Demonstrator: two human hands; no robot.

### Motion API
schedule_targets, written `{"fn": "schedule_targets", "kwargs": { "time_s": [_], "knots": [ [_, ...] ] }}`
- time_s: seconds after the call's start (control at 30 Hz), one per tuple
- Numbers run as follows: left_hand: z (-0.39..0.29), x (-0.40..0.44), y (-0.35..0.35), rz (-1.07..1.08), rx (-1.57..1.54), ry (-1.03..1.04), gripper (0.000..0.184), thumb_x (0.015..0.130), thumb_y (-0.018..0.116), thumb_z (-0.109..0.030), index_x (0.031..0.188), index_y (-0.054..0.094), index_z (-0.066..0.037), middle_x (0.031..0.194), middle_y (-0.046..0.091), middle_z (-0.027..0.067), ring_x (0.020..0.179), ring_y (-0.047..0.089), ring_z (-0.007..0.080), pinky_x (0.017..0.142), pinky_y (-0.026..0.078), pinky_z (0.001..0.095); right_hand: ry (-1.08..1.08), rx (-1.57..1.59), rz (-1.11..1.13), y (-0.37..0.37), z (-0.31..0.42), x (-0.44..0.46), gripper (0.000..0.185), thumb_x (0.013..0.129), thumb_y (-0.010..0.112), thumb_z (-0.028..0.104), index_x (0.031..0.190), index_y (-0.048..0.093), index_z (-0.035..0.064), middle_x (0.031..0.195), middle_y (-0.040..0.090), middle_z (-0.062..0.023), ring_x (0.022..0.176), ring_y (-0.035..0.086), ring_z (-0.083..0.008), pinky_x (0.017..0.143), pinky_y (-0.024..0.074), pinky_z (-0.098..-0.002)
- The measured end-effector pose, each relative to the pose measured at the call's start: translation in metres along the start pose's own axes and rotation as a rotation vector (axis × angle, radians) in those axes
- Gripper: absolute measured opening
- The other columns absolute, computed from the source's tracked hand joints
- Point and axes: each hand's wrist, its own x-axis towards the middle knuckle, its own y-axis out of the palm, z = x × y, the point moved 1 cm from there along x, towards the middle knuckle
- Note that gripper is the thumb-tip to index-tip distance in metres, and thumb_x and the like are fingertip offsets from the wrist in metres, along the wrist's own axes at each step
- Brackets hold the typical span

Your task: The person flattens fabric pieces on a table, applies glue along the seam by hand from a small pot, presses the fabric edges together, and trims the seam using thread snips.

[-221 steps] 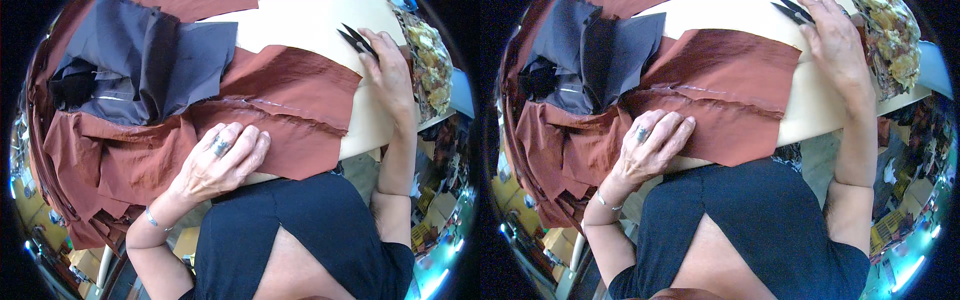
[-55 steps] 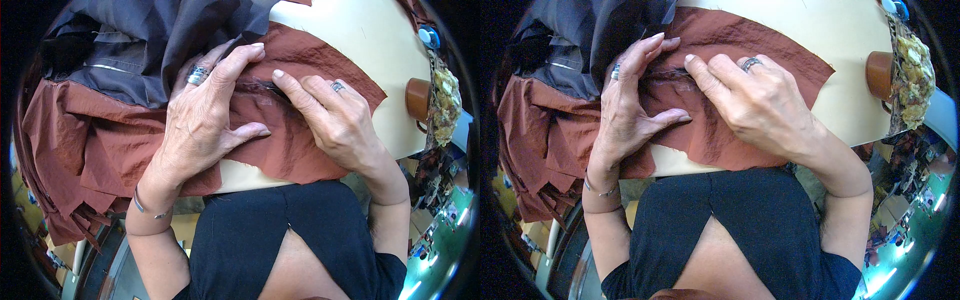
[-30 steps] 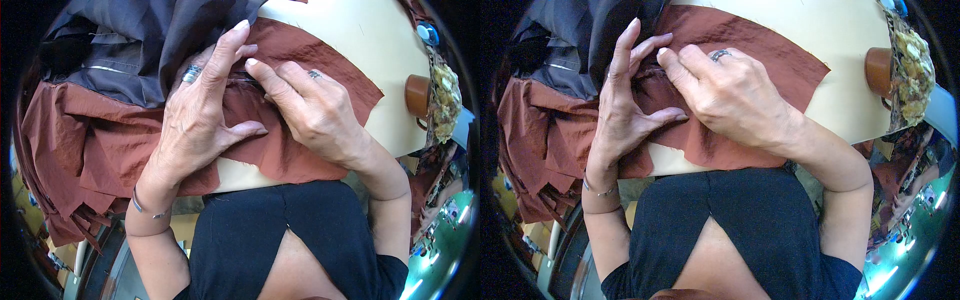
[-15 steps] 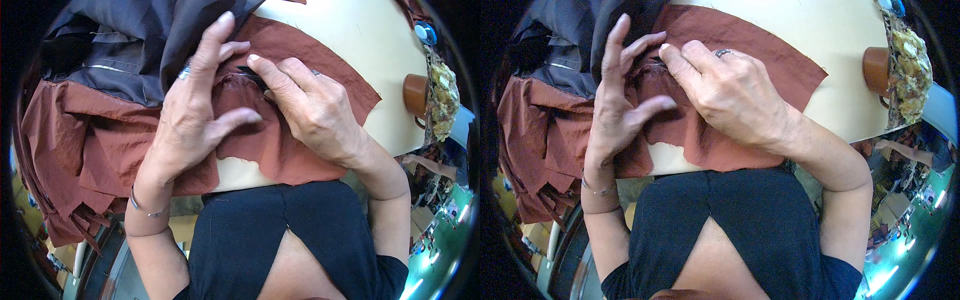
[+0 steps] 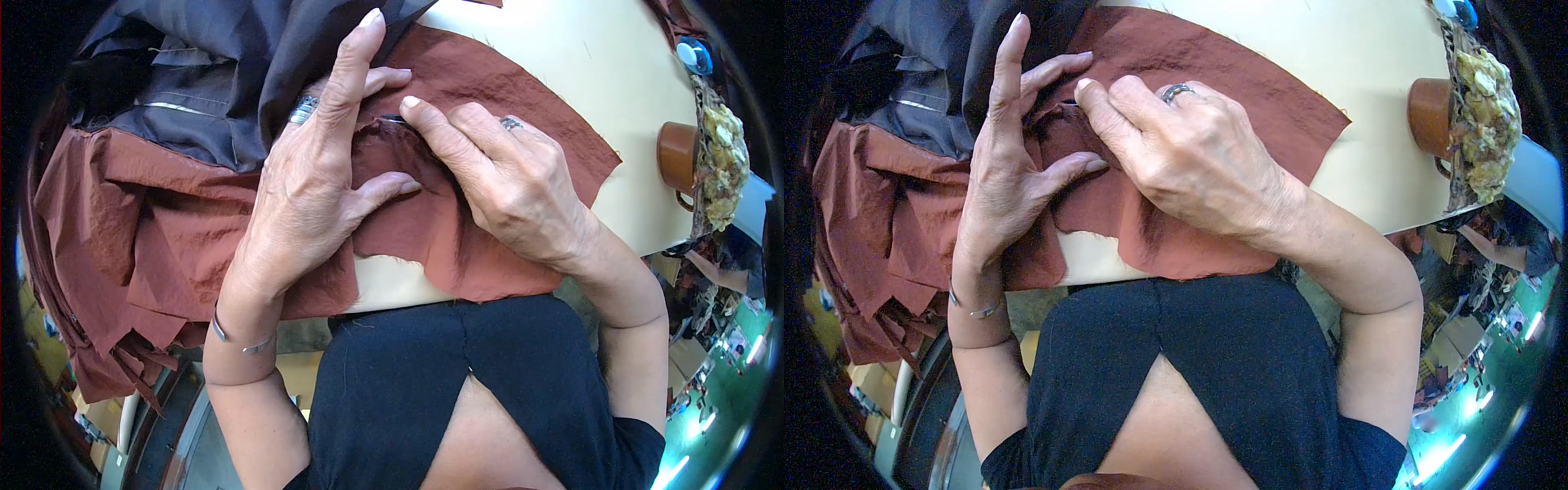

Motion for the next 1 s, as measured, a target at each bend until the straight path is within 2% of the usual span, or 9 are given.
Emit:
{"fn": "schedule_targets", "kwargs": {
  "time_s": [0.07,0.33,0.43,0.63,0.77,0.87,1.0],
  "knots": [
    [0.002,0.002,0.001,-0.006,0.015,0.007,0.112,0.054,0.079,0.001,0.144,0.012,-0.013,0.124,0.051,0.0134,0.112,0.052,0.0234,0.096,0.043,0.0335,0.055,0.046,0.034,-0.002,0.004,0.001,0.05,0.071,0.057,0.002,0.121,0.053,0.0006,0.085,0.056,-0.0092,0.062,0.056,-0.0196,0.056,0.047,-0.0291],
    [0.007,-0.002,0.001,-0.008,0.052,0.018,0.111,0.055,0.078,0.003,0.144,0.013,-0.014,0.124,0.051,0.0128,0.111,0.052,0.0221,0.094,0.045,0.0322,0.048,0.048,0.038,-0.002,0.007,0.008,0.049,0.072,0.057,0.004,0.121,0.052,-0.0004,0.086,0.052,-0.0093,0.065,0.056,-0.0201,0.058,0.0474,-0.0296],
    [-0.005,-0.003,-0.001,0.055,0.039,-0.013,0.111,0.055,0.078,0.004,0.144,0.013,-0.014,0.124,0.051,0.0125,0.11,0.053,0.0212,0.093,0.046,0.0317,0.066,0.057,0.078,-0.006,0.007,0.007,0.048,0.072,0.056,0.004,0.121,0.052,-0.0001,0.085,0.052,-0.0088,0.065,0.056,-0.0201,0.059,0.0476,-0.0298],
    [-0.004,-0.004,0.001,0.016,0.02,-0.005,0.108,0.057,0.076,0.005,0.143,0.014,-0.014,0.124,0.052,0.0124,0.109,0.053,0.0203,0.092,0.047,0.0311,0.04,0.066,0.114,-0.009,0.005,0.006,0.049,0.073,0.057,0.005,0.122,0.051,0.0004,0.086,0.052,-0.0084,0.065,0.056,-0.0203,0.059,0.0477,-0.03],
    [-0.025,0.004,0.004,0.01,-0.029,-0.124,0.11,0.056,0.078,0.003,0.143,0.014,-0.014,0.123,0.053,0.0125,0.109,0.053,0.0214,0.093,0.045,0.0321,0.058,0.072,0.08,-0.004,0.007,0.006,0.05,0.072,0.057,0.005,0.122,0.051,0.0004,0.086,0.052,-0.0087,0.065,0.056,-0.0197,0.06,0.048,-0.0296],
    [-0.022,0.003,0.003,0.011,0.083,-0.052,0.112,0.054,0.079,0.002,0.144,0.014,-0.014,0.122,0.053,0.0124,0.11,0.053,0.0218,0.095,0.044,0.0325,0.043,0.05,0.032,-0.001,0.008,0.007,0.05,0.072,0.058,0.004,0.122,0.051,0.0001,0.086,0.052,-0.009,0.065,0.056,-0.0205,0.06,0.0486,-0.0298],
    [-0.013,0.0,0.004,-0.002,0.056,0.037,0.113,0.052,0.08,0.001,0.143,0.014,-0.013,0.121,0.054,0.0121,0.11,0.053,0.0215,0.096,0.043,0.0324,0.086,0.094,0.03,-0.001,0.008,0.005,0.049,0.073,0.059,0.003,0.121,0.051,-0.0002,0.086,0.054,-0.0097,0.068,0.058,-0.0216,0.059,0.0491,-0.0302]
  ]
}}
